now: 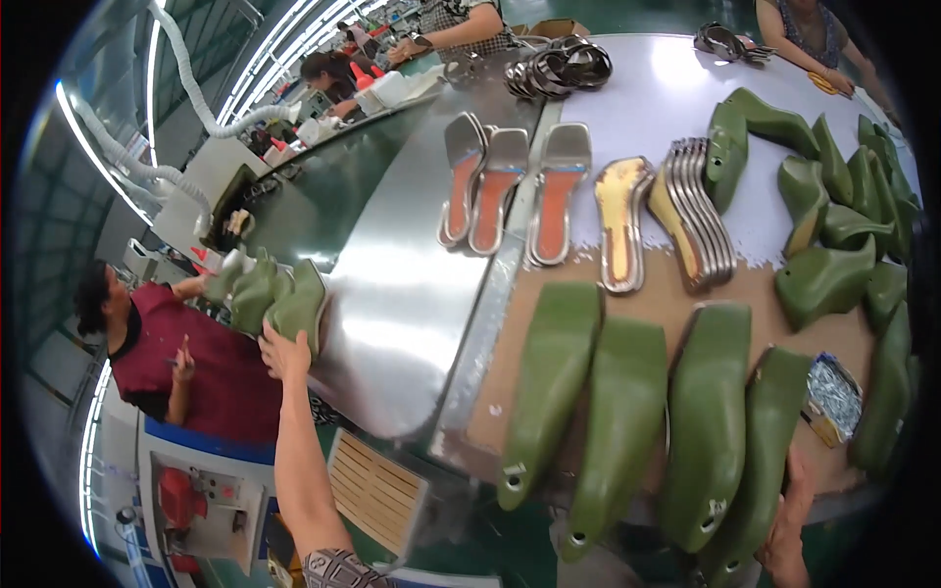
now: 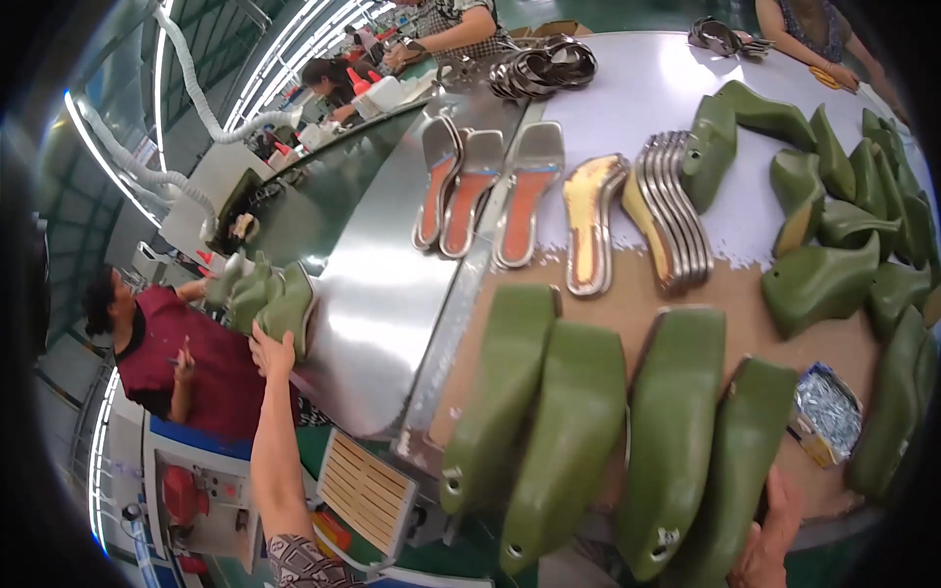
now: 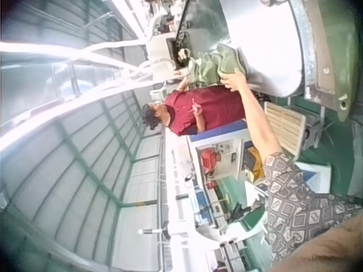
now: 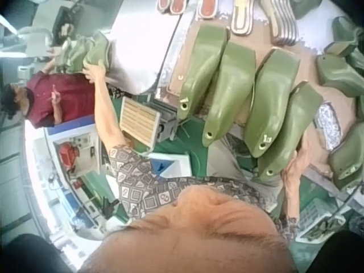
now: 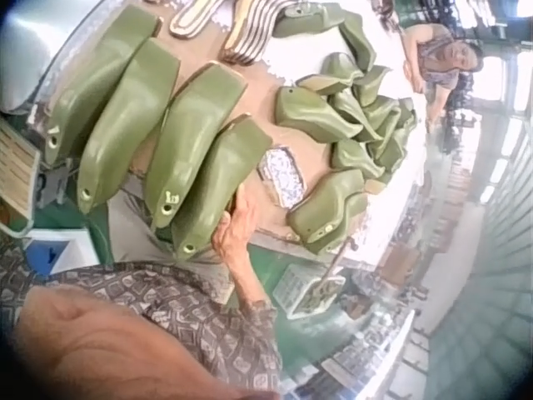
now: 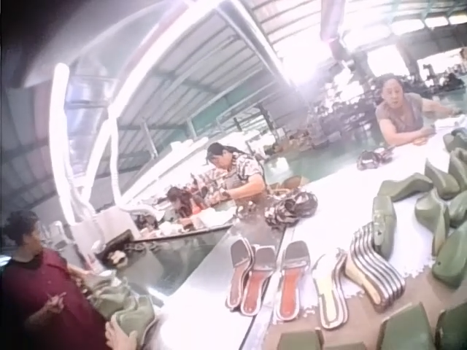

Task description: Using a hammer to secure soles to green plastic shoe lasts in a factory environment.

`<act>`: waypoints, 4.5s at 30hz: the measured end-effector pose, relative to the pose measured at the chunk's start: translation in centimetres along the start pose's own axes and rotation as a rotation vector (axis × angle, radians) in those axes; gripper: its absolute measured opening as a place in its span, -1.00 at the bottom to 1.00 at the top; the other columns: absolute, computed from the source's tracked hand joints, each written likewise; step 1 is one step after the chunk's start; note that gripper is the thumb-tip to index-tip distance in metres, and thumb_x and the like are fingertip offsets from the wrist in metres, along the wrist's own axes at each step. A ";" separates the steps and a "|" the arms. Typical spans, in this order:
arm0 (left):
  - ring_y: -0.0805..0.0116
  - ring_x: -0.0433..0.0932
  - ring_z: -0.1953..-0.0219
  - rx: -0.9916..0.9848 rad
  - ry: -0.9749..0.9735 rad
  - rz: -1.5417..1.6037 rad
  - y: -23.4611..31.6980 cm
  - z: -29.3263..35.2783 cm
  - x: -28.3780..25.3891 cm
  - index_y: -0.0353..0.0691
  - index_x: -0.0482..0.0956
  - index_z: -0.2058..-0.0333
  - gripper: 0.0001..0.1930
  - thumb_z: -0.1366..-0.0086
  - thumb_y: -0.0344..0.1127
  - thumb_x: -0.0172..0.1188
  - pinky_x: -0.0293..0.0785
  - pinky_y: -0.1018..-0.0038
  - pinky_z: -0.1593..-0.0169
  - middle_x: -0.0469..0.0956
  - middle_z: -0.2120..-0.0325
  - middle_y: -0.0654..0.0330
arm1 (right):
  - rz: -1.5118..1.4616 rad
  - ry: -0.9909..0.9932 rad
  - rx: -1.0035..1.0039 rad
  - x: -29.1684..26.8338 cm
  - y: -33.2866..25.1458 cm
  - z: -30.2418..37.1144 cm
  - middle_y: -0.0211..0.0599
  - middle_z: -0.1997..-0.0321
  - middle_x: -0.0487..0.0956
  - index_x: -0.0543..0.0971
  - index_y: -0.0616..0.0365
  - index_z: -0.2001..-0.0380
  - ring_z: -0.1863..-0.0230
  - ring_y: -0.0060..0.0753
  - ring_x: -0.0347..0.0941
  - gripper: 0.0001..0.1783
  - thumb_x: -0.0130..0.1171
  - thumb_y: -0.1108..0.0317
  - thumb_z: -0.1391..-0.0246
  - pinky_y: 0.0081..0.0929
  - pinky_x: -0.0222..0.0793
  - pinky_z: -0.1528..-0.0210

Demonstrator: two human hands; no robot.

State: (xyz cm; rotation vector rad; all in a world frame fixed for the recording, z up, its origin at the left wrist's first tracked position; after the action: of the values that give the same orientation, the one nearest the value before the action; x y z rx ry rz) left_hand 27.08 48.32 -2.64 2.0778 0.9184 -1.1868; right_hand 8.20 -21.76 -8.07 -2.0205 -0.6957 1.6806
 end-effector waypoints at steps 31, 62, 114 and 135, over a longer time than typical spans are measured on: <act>-0.10 0.36 -0.14 0.091 0.061 0.371 -0.1 7.3 -2.7 -0.38 0.57 0.10 -0.32 0.01 0.12 0.39 0.35 0.15 -0.14 0.34 -0.10 -0.18 | -0.018 0.171 -0.235 -0.2 -2.3 -1.2 0.07 0.08 0.43 0.30 0.35 -0.17 0.08 0.11 0.32 -0.51 -0.09 0.34 -0.21 -0.09 0.22 -0.03; 0.01 0.47 0.03 0.453 -0.102 1.065 7.4 29.1 -12.3 -0.26 0.67 0.24 -0.54 0.10 -0.11 0.50 0.38 0.22 -0.06 0.49 0.06 -0.02 | 0.057 0.267 -0.286 -0.1 -3.1 -1.0 -0.11 0.16 0.51 0.51 0.18 0.18 0.09 0.00 0.40 -0.64 0.29 0.33 0.08 -0.17 0.29 0.00; -0.14 0.32 -0.19 0.801 0.134 0.558 22.6 27.3 -11.6 -0.35 0.28 -0.17 -0.21 -0.07 0.01 0.33 0.25 0.14 -0.21 0.34 -0.10 -0.25 | 0.217 0.190 -0.342 0.1 -4.0 -1.4 -0.28 0.14 0.47 0.57 0.05 0.22 0.02 -0.18 0.38 -0.49 0.38 0.01 0.25 -0.21 0.28 -0.01; -0.30 -0.18 -0.38 0.857 -0.559 0.439 36.8 37.7 -8.2 -0.10 0.00 -0.36 -0.19 -0.20 0.01 0.05 -0.13 -0.39 -0.25 0.34 -0.17 -0.15 | 0.118 0.248 -0.347 0.2 -3.3 -1.1 -0.26 0.14 0.49 0.56 0.09 0.31 0.04 -0.18 0.40 -0.62 0.35 0.12 0.19 -0.24 0.31 0.00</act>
State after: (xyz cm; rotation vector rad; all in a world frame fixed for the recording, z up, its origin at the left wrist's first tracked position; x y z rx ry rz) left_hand 34.41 -4.30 -7.00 2.1438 -0.3716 -1.9492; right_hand 8.90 -19.07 -5.99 -2.5016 -0.8396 1.4090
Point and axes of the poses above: each hand's wrist, its own z-axis away from the middle knuckle, its own x-axis out of the palm, y = z × x, the point moved 4 cm from there along -z, towards the middle knuckle
